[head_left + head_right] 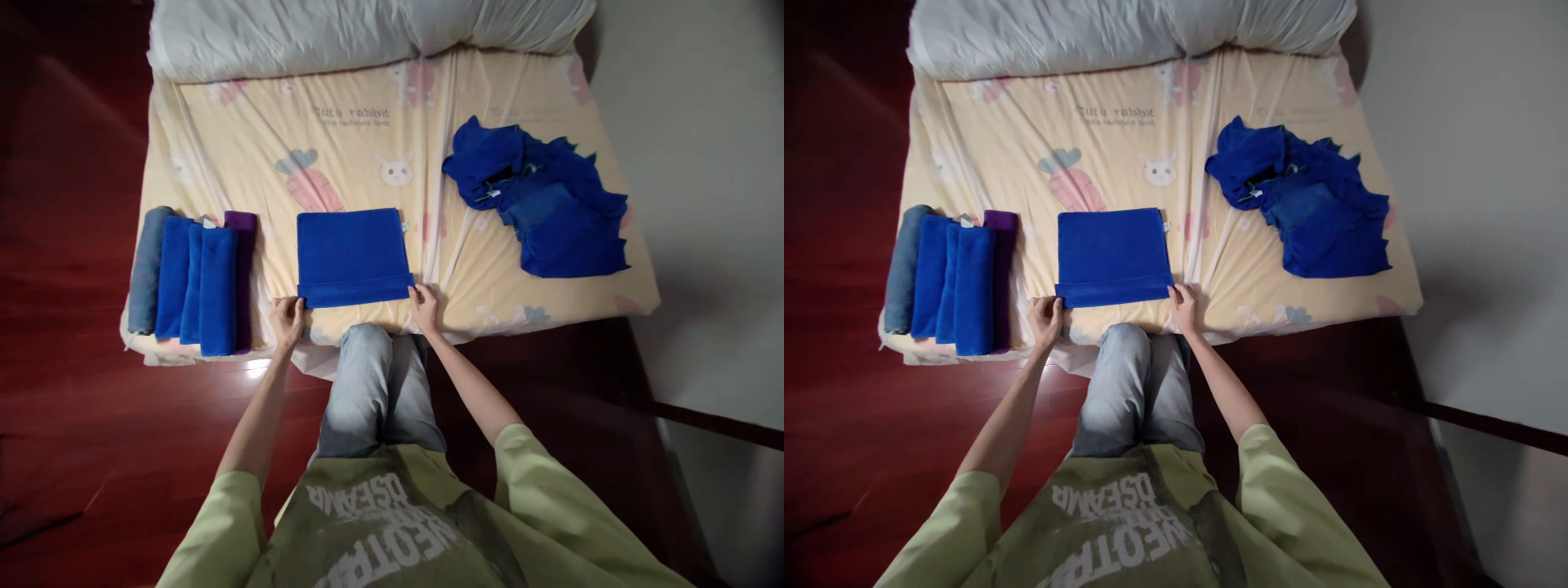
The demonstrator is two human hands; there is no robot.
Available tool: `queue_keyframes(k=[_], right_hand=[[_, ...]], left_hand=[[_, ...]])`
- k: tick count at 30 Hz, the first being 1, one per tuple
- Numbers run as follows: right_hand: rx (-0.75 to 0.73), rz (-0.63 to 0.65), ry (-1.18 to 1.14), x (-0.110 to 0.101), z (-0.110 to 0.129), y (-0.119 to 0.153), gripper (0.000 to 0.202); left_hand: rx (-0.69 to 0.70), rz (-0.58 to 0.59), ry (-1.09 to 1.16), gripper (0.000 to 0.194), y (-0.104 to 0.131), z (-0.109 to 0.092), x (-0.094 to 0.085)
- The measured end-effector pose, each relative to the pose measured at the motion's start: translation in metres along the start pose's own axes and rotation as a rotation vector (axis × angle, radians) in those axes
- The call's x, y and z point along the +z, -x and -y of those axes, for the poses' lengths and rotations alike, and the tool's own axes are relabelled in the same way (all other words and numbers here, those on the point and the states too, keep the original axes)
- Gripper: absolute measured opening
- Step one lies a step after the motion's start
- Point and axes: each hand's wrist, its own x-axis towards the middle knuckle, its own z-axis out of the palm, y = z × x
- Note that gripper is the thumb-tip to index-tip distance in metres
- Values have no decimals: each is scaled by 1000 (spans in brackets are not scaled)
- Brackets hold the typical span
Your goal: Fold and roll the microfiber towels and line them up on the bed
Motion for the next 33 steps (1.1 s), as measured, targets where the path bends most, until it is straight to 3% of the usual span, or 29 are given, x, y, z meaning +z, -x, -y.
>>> queue_keyframes(k=[8, 33], right_hand=[[64, -6, -52, 2, 1, 1, 40], [6, -55, 17, 3, 2, 3, 38]], left_hand=[[-10, -13, -14, 28, 3, 3, 3], [96, -57, -98, 27, 9, 27, 16]])
